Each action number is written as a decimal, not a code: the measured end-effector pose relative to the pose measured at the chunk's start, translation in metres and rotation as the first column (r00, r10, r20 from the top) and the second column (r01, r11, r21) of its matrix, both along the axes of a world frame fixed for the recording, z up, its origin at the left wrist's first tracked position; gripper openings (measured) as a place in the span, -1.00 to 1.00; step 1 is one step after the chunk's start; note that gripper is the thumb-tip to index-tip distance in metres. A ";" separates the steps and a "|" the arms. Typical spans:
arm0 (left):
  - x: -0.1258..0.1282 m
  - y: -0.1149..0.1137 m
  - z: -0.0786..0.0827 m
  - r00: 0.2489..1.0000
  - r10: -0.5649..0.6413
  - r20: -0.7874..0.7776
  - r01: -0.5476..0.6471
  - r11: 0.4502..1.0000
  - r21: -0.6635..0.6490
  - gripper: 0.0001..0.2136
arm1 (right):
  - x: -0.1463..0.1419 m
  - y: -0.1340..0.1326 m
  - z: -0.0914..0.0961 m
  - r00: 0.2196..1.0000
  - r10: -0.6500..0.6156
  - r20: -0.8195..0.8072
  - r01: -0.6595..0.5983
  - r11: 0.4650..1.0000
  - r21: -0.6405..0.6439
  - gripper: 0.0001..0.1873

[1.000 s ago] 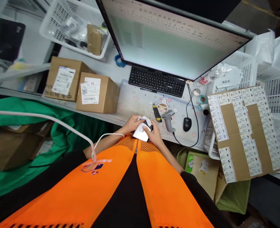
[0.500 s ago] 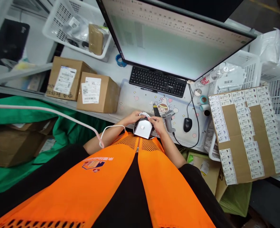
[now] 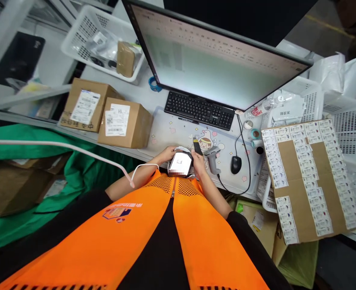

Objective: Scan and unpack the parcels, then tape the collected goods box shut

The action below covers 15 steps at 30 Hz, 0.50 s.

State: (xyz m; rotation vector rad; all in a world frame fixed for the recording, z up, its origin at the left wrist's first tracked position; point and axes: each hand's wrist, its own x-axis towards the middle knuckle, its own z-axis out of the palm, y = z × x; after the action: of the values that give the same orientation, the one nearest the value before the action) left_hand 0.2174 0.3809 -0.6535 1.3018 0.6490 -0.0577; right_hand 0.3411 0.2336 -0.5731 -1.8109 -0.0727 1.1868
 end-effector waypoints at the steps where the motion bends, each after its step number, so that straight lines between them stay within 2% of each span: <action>1: 0.000 0.001 0.000 1.000 0.004 -0.005 -0.004 1.000 0.006 -0.64 | -0.003 -0.002 0.003 0.999 0.027 0.040 -0.027 1.000 0.000 -0.31; 5: -0.001 0.001 -0.001 1.000 -0.012 -0.026 0.012 1.000 0.005 -0.63 | -0.009 -0.011 0.013 0.964 0.169 0.204 -0.172 0.985 -0.002 -0.41; 10: -0.005 -0.008 -0.011 0.996 -0.054 -0.074 0.053 0.998 -0.022 -0.61 | -0.010 -0.010 0.014 0.924 0.280 0.260 -0.292 0.956 0.010 -0.49; 13: -0.006 -0.006 -0.015 0.993 -0.060 -0.097 0.057 0.998 -0.030 -0.64 | -0.008 -0.009 0.013 0.926 0.269 0.264 -0.281 0.960 0.008 -0.45; 15: -0.009 0.001 -0.008 0.993 -0.044 -0.107 0.042 0.999 -0.018 -0.66 | -0.007 -0.009 0.013 0.944 0.218 0.249 -0.232 0.972 0.030 -0.42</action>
State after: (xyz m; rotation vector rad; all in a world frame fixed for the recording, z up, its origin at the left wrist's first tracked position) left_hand 0.2082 0.3814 -0.6618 1.3035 0.7109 -0.1685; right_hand 0.3340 0.2248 -0.5600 -1.9261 -0.4637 1.0971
